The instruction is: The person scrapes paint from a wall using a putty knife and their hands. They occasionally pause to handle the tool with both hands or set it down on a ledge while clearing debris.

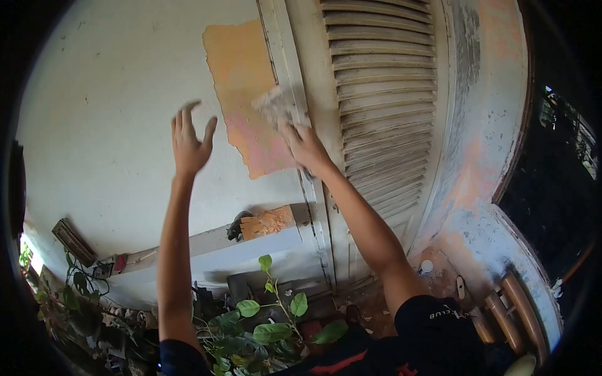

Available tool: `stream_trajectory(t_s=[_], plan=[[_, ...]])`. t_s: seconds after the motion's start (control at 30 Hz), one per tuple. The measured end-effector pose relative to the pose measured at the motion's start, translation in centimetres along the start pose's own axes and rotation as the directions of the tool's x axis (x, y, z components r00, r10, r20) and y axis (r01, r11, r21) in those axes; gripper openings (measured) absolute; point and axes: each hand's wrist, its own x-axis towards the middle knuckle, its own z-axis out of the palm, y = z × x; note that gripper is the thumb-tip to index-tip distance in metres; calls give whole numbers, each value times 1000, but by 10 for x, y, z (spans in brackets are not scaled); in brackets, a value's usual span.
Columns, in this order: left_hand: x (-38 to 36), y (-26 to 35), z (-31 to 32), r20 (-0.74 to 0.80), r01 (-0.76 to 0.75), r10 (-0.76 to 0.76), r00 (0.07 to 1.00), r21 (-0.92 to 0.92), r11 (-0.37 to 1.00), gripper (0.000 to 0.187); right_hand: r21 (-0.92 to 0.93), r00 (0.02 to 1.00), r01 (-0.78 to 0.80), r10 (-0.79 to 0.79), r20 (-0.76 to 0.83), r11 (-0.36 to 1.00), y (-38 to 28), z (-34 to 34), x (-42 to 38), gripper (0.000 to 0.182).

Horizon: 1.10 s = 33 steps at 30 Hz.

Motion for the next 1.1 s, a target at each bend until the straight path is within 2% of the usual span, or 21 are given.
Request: stream_trajectory(t_s=[0.03,0.07,0.1,0.13,0.2,0.23,0.33,0.47,0.53,0.77,1.1], plan=[[17,-15,8,-20,-59,61,998,101,993,56,32,1000,-4,4,-19,999,-5,3,24,33],[29,-26,15,-25,-62,65,998,97,993,56,94,999,-11,15,-46,996,-21,7,42,34],[39,-36,23,10,-49,48,999,164,985,64,158,997,-16,28,-73,987,-37,10,57,35],[48,-46,30,41,-40,31,999,231,972,71,137,996,7,5,-89,991,-48,12,74,36],[63,-66,46,32,-74,69,997,238,968,75,110,994,38,-26,-108,993,-73,15,103,36],[66,-71,50,33,-102,97,995,248,963,79,171,996,12,3,-85,985,-86,17,113,36],[69,-84,63,37,-26,16,999,270,963,80,239,997,-22,37,-61,971,-103,27,135,36],[62,-104,76,-2,-38,41,999,322,946,75,281,994,-25,54,-94,959,-121,34,152,36],[60,-103,78,-34,-17,34,999,408,913,71,279,993,-42,71,-93,959,-129,33,157,35],[59,-101,80,-104,-13,60,993,401,916,70,294,992,-81,106,-73,952,-128,29,167,33],[59,-102,81,-88,-15,58,994,425,905,70,319,995,-71,91,-46,945,-126,28,161,31]])
